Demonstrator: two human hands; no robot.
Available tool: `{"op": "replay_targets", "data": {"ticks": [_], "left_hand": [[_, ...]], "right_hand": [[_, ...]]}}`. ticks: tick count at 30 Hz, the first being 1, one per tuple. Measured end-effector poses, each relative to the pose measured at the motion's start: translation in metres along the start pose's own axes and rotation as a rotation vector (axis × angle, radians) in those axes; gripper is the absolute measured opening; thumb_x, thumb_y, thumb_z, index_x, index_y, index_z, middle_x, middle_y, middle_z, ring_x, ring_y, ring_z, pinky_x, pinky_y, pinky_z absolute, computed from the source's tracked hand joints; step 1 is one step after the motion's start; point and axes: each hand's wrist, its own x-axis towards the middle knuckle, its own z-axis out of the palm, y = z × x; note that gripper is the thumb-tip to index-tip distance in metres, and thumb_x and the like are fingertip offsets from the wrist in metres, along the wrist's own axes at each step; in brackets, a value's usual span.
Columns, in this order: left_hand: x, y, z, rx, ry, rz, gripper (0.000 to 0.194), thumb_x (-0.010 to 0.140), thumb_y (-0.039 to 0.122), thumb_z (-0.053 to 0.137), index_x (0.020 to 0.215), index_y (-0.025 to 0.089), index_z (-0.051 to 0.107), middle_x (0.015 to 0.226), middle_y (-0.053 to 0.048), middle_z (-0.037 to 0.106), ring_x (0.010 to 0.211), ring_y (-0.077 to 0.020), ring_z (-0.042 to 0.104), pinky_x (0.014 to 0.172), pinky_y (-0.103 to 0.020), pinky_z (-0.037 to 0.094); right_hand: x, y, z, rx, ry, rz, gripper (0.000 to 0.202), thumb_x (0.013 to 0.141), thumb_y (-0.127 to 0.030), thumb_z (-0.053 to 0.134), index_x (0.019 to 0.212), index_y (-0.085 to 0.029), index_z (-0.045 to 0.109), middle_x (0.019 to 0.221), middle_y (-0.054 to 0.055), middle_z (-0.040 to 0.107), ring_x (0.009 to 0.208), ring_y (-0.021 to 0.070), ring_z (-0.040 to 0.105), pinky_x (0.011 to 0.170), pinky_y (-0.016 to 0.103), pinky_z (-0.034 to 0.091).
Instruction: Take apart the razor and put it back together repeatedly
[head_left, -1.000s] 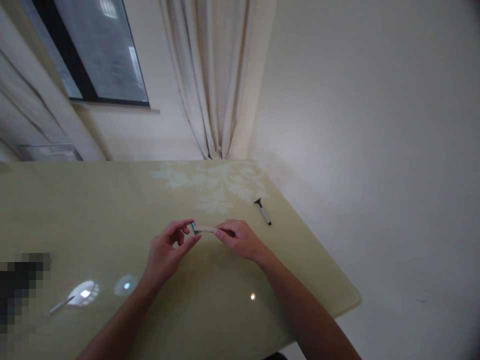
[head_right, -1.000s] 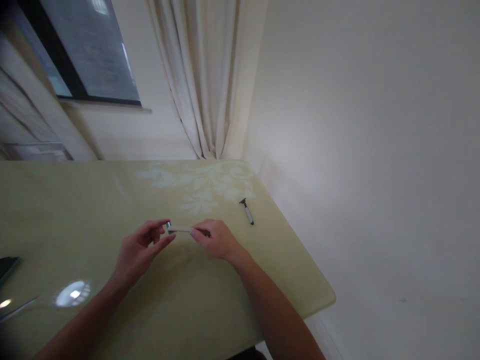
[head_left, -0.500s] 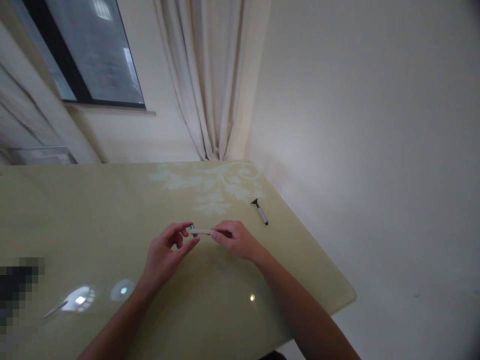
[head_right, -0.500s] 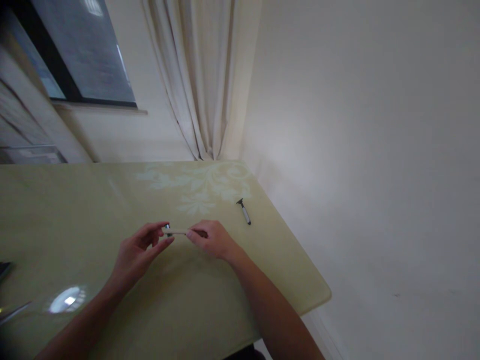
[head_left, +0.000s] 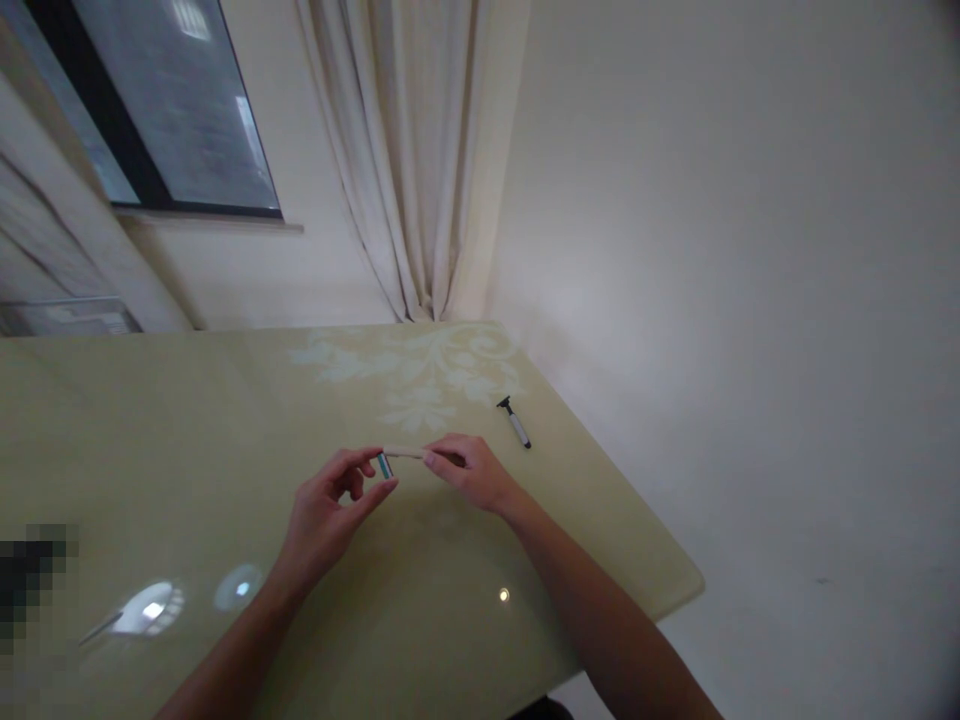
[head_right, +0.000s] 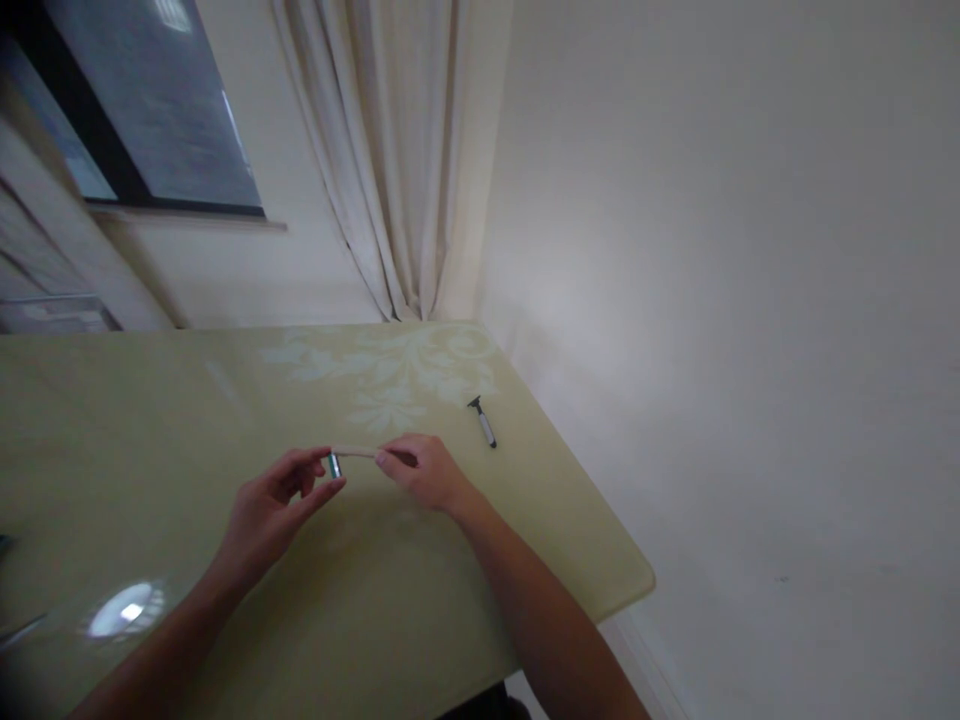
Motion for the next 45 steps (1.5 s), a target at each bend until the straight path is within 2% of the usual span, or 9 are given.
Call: {"op": "replay_targets", "data": {"ticks": [10,15,19,24,28,32,36,41,45], "left_hand": [[0.0,-0.0045,0.0005,-0.012,-0.032,-0.011,0.041,0.08,0.045,0.08,0.114,0.024,0.072,0.082,0.002,0.063,0.061,-0.0106,0.052,0.058,-0.023,0.046],[-0.0006,-0.0069,0.0,-0.015,-0.022,-0.023,0.042,0.081,0.046,0.08,0.115,0.024,0.072,0.084,0.001,0.063,0.065,-0.0114,0.056,0.062,-0.024,0.048],[-0.0005,-0.0094,0.001,0.003,-0.037,-0.029,0.043,0.081,0.047,0.079,0.117,0.024,0.071,0.083,0.001,0.063,0.064,-0.0114,0.055,0.062,-0.024,0.048],[0.0004,-0.0067,0.0011,0.022,-0.033,-0.022,0.042,0.079,0.049,0.08,0.112,0.024,0.072,0.082,0.001,0.064,0.059,-0.0107,0.052,0.056,-0.024,0.047],[0.0007,-0.0031,0.0,0.013,-0.037,-0.041,0.044,0.08,0.05,0.079,0.114,0.023,0.072,0.083,0.001,0.065,0.061,-0.0116,0.054,0.058,-0.024,0.048],[0.0007,-0.0031,-0.0005,0.02,-0.04,-0.061,0.044,0.079,0.051,0.079,0.113,0.023,0.072,0.083,0.0,0.065,0.061,-0.0114,0.054,0.058,-0.024,0.047],[0.0008,-0.003,-0.0004,0.009,-0.046,-0.068,0.045,0.08,0.05,0.079,0.115,0.023,0.072,0.084,0.0,0.065,0.062,-0.0118,0.056,0.058,-0.024,0.047],[0.0011,-0.0009,0.0004,-0.003,-0.026,-0.062,0.044,0.078,0.05,0.079,0.112,0.023,0.073,0.082,0.001,0.065,0.062,-0.0122,0.056,0.057,-0.024,0.047],[0.0018,-0.0009,0.0012,-0.004,-0.029,-0.058,0.044,0.079,0.049,0.079,0.113,0.024,0.073,0.082,0.001,0.066,0.061,-0.012,0.056,0.057,-0.024,0.047]], "right_hand": [[0.0012,0.0033,0.0002,-0.026,-0.028,-0.032,0.029,0.101,-0.035,0.06,0.116,-0.02,0.079,0.085,0.003,0.068,0.075,0.0136,0.055,0.07,0.025,0.04],[0.0013,0.0049,-0.0004,-0.027,0.021,0.008,0.027,0.1,-0.033,0.061,0.112,-0.018,0.08,0.086,0.004,0.068,0.074,0.0135,0.056,0.07,0.025,0.04],[0.0014,0.0023,0.0041,-0.002,-0.029,-0.022,0.03,0.102,-0.036,0.059,0.115,-0.019,0.079,0.085,0.003,0.067,0.074,0.0132,0.056,0.07,0.025,0.04],[0.0022,0.001,0.0051,-0.055,0.028,0.03,0.028,0.1,-0.033,0.06,0.113,-0.018,0.08,0.087,0.004,0.069,0.075,0.0139,0.056,0.07,0.025,0.041],[0.0022,0.0013,0.0035,-0.057,0.012,-0.008,0.028,0.1,-0.034,0.06,0.116,-0.02,0.079,0.084,0.003,0.068,0.077,0.0143,0.056,0.072,0.025,0.041],[0.0022,0.0015,0.0015,-0.11,0.077,0.037,0.027,0.099,-0.034,0.063,0.111,-0.018,0.081,0.082,0.003,0.067,0.074,0.0139,0.056,0.071,0.026,0.041],[0.0025,0.0015,0.002,-0.06,0.011,-0.025,0.026,0.099,-0.032,0.063,0.114,-0.019,0.08,0.083,0.003,0.068,0.076,0.0139,0.056,0.072,0.025,0.041],[0.0028,0.005,-0.0008,-0.086,0.042,0.018,0.025,0.099,-0.031,0.063,0.11,-0.018,0.08,0.085,0.004,0.068,0.077,0.0144,0.057,0.073,0.026,0.042],[0.0027,0.0073,-0.0014,-0.039,-0.018,-0.031,0.027,0.099,-0.034,0.062,0.114,-0.02,0.079,0.085,0.003,0.068,0.077,0.0139,0.057,0.072,0.025,0.042]]}}
